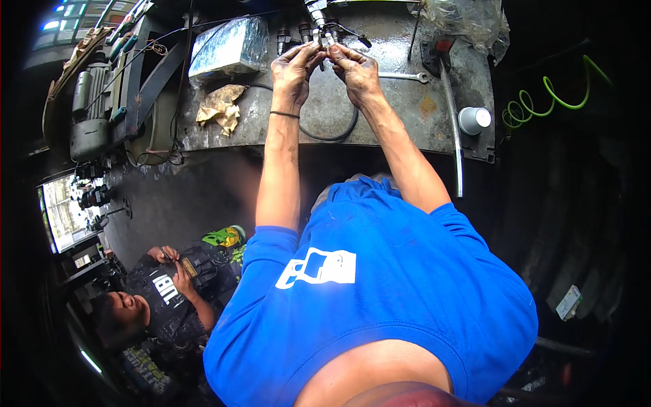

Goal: The person assembles a fuel injector by hand, wipes it with a cloth, and connects it to a testing apparatus. The person then pumps the lever of the apparatus, observes the spray, and finally wipes the injector again before placing it on a workbench.

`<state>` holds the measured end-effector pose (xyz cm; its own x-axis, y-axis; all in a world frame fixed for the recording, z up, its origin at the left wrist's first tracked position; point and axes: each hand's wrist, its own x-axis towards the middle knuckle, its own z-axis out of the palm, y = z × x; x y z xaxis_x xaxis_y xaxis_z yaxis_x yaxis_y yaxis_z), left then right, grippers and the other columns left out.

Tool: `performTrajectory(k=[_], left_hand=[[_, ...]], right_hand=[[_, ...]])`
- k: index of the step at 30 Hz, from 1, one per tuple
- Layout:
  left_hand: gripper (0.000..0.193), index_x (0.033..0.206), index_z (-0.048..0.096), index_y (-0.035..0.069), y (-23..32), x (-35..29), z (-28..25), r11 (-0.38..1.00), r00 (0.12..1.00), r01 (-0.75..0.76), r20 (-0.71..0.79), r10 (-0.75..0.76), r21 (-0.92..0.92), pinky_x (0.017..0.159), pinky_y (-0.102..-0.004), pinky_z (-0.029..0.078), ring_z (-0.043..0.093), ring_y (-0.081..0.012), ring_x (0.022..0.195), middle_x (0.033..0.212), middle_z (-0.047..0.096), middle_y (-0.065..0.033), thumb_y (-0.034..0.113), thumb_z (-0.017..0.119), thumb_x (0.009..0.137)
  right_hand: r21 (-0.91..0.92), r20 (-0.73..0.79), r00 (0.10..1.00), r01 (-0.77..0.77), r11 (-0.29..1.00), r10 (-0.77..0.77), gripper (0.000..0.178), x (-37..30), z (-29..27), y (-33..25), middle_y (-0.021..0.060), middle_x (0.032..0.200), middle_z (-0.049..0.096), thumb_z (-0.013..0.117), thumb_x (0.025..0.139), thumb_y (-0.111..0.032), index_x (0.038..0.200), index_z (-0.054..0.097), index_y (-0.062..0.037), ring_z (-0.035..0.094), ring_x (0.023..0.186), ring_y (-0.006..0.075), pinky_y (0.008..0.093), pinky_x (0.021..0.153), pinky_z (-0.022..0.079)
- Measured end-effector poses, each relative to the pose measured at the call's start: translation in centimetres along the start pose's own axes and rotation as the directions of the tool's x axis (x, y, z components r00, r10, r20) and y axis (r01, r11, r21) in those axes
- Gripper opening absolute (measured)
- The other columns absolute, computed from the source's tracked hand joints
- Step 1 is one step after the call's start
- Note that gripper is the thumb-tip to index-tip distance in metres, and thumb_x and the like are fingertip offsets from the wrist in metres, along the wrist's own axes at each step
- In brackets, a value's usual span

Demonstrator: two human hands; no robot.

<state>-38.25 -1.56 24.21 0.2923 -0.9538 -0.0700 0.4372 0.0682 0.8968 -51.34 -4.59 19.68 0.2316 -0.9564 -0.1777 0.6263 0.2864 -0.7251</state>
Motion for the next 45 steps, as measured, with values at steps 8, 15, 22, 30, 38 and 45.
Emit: performTrajectory(k=[8, 15, 22, 30, 38, 45], left_hand=[[0.019, 0.104, 0.064, -0.014, 0.3, 0.8, -0.2, 0.999, 0.999, 0.043, 0.01, -0.043, 0.0, 0.088, -0.0345, 0.061, 0.07, -0.0275, 0.094, 0.104, 0.069, -0.021, 0.001, 0.064, 0.093], [0.019, 0.103, 0.064, -0.014, 0.3, 1.6, -0.6, 0.998, 0.997, 0.069, 0.031, -0.069, -0.009, 0.085, -0.0336, 0.061, 0.071, -0.0285, 0.092, 0.103, 0.069, -0.0219, 0.001, 0.064, 0.092], [0.019, 0.102, 0.065, -0.013, 0.3, 2.1, -1.3, 0.996, 0.996, 0.085, 0.031, -0.086, 0.018, 0.081, -0.0322, 0.062, 0.072, -0.0288, 0.09, 0.101, 0.07, -0.0214, 0.003, 0.064, 0.093], [0.016, 0.097, 0.067, -0.012, 0.8, 2.6, -1.5, 0.994, 0.994, 0.11, 0.007, -0.11, -0.013, 0.074, -0.0297, 0.063, 0.073, -0.0251, 0.08, 0.093, 0.072, -0.0195, 0.002, 0.068, 0.089], [0.02, 0.102, 0.065, -0.014, 1.0, 3.0, -1.8, 0.988, 0.99, 0.14, 0.026, -0.142, 0.061, 0.077, -0.0297, 0.063, 0.072, -0.029, 0.09, 0.101, 0.07, -0.0217, 0.003, 0.067, 0.091], [0.02, 0.102, 0.066, -0.01, 0.9, 3.1, -1.6, 0.984, 0.985, 0.173, -0.018, -0.173, 0.048, 0.068, -0.0271, 0.06, 0.07, -0.0231, 0.077, 0.097, 0.07, -0.0199, 0.007, 0.067, 0.091]], right_hand=[[-0.005, -0.026, 1.0, -0.009, 1.0, 0.009, 0.035, 0.3, 0.2, 0.0, 0.0048, 0.088, 0.072, 0.078, 0.088, -0.019, 0.113, 0.071, 0.0041, 0.055, 0.07, 0.007, 0.0215, 0.063, 0.045], [-0.039, -0.021, 1.0, -0.009, 0.999, 0.008, 0.027, 0.8, 0.3, 0.3, 0.0036, 0.095, 0.074, 0.076, 0.09, -0.02, 0.11, 0.073, -0.003, 0.065, 0.081, 0.0075, 0.0192, 0.069, 0.049], [-0.106, 0.036, 0.999, 0.008, 0.994, -0.004, 0.034, 0.4, 0.2, 0.2, 0.003, 0.102, 0.073, 0.072, 0.093, -0.032, 0.116, 0.072, -0.0066, 0.064, 0.089, 0.0092, 0.0261, 0.074, 0.049], [-0.081, -0.028, 0.999, 0.023, 0.996, -0.025, 0.039, 0.4, 0.0, -0.7, 0.0019, 0.102, 0.072, 0.07, 0.093, -0.039, 0.115, 0.071, -0.0071, 0.064, 0.093, 0.0101, 0.0288, 0.078, 0.049], [-0.124, -0.069, 0.997, -0.046, 0.991, 0.037, 0.038, 0.1, -0.6, -0.5, 0.0019, 0.099, 0.072, 0.069, 0.094, -0.042, 0.113, 0.07, -0.0096, 0.064, 0.092, 0.011, 0.0293, 0.079, 0.049], [-0.096, -0.047, 0.998, -0.037, 0.995, 0.033, 0.039, 0.4, -1.2, -0.4, 0.0024, 0.097, 0.071, 0.069, 0.093, -0.045, 0.11, 0.071, -0.0093, 0.064, 0.087, 0.0125, 0.0275, 0.075, 0.049]])
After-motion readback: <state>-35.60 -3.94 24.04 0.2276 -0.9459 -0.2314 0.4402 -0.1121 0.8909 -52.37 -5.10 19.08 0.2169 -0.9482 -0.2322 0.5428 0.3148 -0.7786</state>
